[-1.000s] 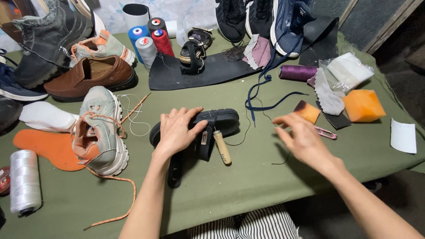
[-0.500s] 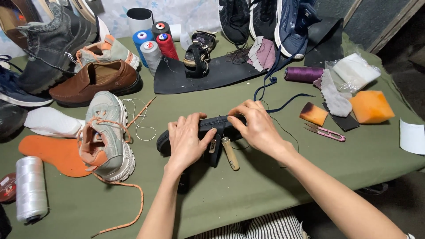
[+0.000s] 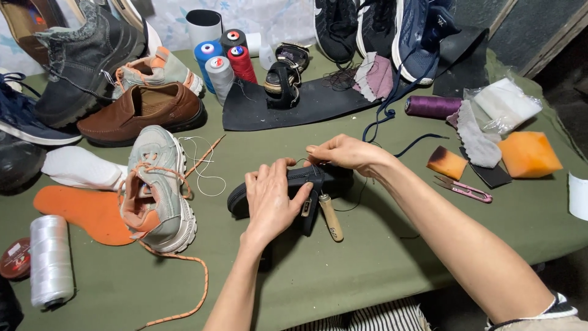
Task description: Hand-sewing a strap onto a black sandal using an awl and thread on a repair workbench.
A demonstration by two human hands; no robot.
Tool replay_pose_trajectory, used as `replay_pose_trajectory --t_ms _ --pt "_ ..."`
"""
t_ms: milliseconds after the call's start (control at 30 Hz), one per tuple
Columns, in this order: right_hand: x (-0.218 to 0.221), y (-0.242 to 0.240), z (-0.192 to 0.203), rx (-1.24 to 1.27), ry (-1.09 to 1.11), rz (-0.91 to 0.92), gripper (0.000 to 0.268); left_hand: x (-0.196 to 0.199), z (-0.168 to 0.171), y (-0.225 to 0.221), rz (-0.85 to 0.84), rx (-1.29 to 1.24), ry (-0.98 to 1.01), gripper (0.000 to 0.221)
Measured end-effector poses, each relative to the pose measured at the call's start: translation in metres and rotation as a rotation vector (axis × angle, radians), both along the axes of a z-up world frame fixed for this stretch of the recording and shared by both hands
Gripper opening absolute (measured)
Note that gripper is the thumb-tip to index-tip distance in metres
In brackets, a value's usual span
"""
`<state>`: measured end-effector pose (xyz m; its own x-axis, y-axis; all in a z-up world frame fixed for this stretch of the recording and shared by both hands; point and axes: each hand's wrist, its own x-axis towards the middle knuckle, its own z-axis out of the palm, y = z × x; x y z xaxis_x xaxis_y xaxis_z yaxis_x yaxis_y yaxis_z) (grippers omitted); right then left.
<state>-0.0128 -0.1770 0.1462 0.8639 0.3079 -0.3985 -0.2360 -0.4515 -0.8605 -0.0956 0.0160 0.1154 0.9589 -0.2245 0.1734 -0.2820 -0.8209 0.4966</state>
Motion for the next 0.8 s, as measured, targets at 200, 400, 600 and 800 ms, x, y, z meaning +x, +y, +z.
replay_pose_trajectory --t_ms 200,400,600,800 --pt "0.021 -0.007 -0.018 0.035 -0.052 0.062 0.026 -0.001 0.005 0.000 -0.002 -0.009 0.021 0.052" --pt "0.029 -0.004 -0.021 -0.029 -0.123 0.092 0.017 0.009 0.026 0.007 0.017 -0.096 0.239 0.055" --pt "0.031 0.000 -0.018 -0.117 -0.191 0.133 0.014 0.034 0.045 0.000 0.022 -0.022 0.241 0.054" --pt "0.034 0.000 -0.024 -0.134 -0.259 0.131 0.013 0.063 0.012 0.006 0.005 -0.101 0.281 0.026"
